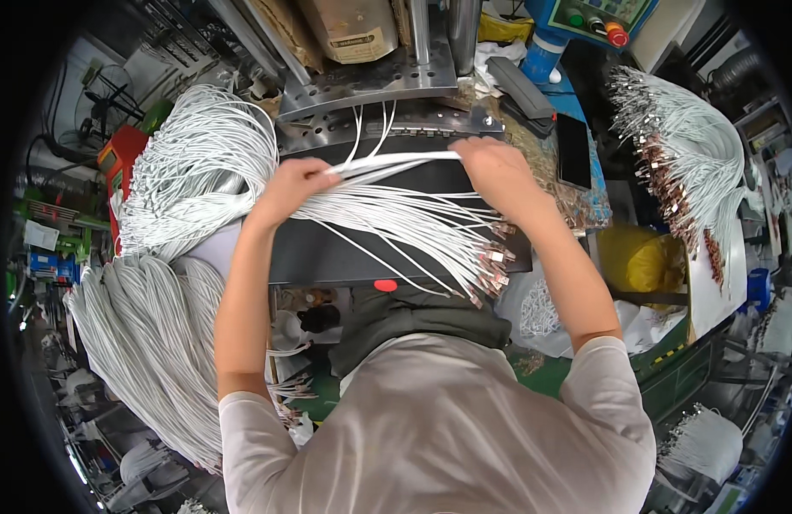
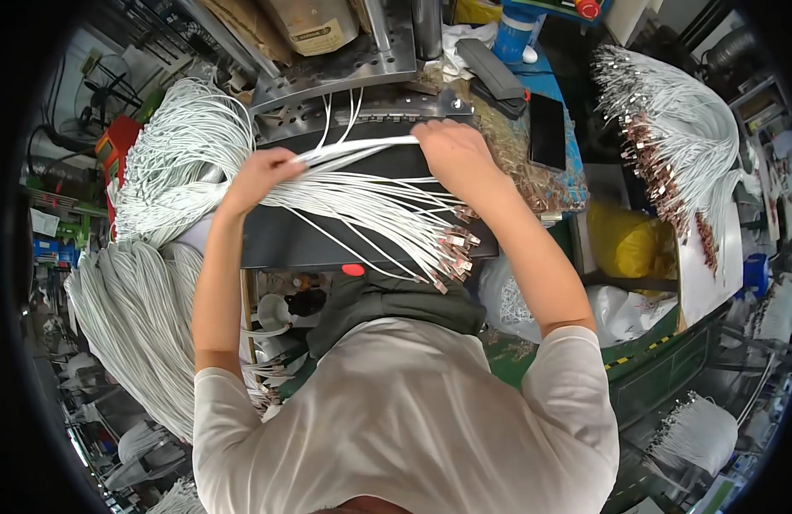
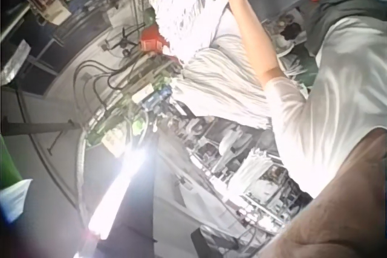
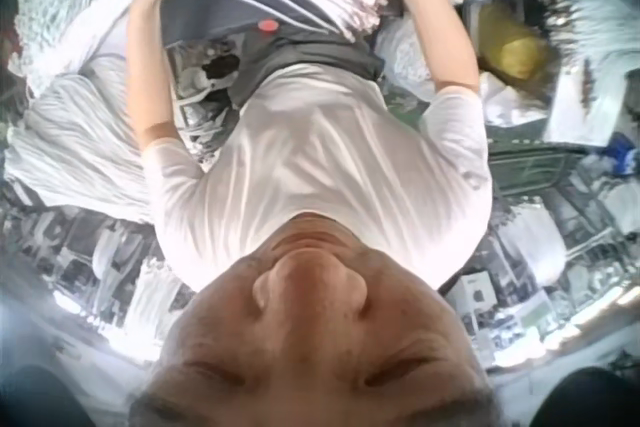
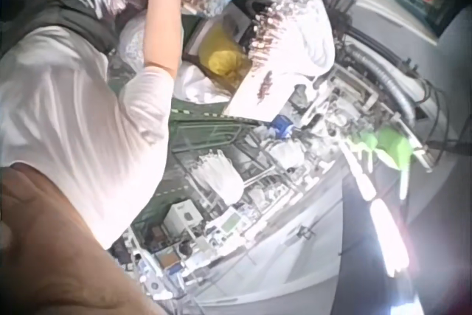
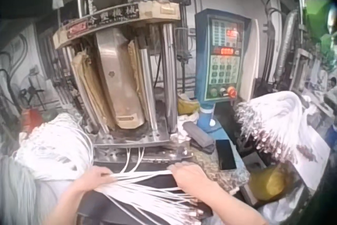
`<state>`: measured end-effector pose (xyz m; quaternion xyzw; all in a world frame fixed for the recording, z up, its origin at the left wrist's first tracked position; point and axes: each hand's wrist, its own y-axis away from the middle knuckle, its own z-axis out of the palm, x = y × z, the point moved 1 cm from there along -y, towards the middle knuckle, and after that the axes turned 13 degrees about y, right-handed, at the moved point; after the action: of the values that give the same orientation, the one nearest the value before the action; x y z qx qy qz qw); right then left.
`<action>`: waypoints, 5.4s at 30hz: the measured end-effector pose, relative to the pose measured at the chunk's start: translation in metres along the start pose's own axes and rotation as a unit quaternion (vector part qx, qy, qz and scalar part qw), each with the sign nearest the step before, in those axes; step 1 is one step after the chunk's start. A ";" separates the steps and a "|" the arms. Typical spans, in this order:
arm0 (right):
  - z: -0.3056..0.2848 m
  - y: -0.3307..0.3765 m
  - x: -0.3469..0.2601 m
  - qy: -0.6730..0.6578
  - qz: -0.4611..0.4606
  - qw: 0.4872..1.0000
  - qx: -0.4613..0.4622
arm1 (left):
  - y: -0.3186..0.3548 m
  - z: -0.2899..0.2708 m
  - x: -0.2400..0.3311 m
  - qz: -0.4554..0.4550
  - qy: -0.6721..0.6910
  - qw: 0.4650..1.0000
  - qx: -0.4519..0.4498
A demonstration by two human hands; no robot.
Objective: The person attaches connector casings onto the ends of cables by hand and inserts the assembled cables into a press machine.
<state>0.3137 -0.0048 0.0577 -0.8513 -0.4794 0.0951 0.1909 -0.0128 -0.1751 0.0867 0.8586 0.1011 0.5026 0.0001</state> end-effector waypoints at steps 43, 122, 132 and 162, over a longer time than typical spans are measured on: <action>0.027 -0.027 0.013 0.077 -0.050 0.993 0.080 | -0.027 0.109 0.069 -0.145 0.461 0.874 -0.051; 0.044 -0.014 0.039 -0.500 0.197 0.826 -0.171 | -0.063 0.107 0.016 -0.217 0.363 0.906 -0.009; 0.033 -0.013 0.032 -0.458 0.152 0.846 -0.227 | -0.060 0.118 0.029 -0.196 0.346 0.917 -0.028; 0.146 -0.237 0.064 -0.141 0.123 0.972 0.140 | -0.009 -0.068 0.042 0.116 0.196 0.966 0.126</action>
<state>0.1120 0.1946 0.0252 -0.8463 -0.3753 0.3031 0.2260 -0.0534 -0.1658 0.1559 0.7421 0.0612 0.6410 -0.1860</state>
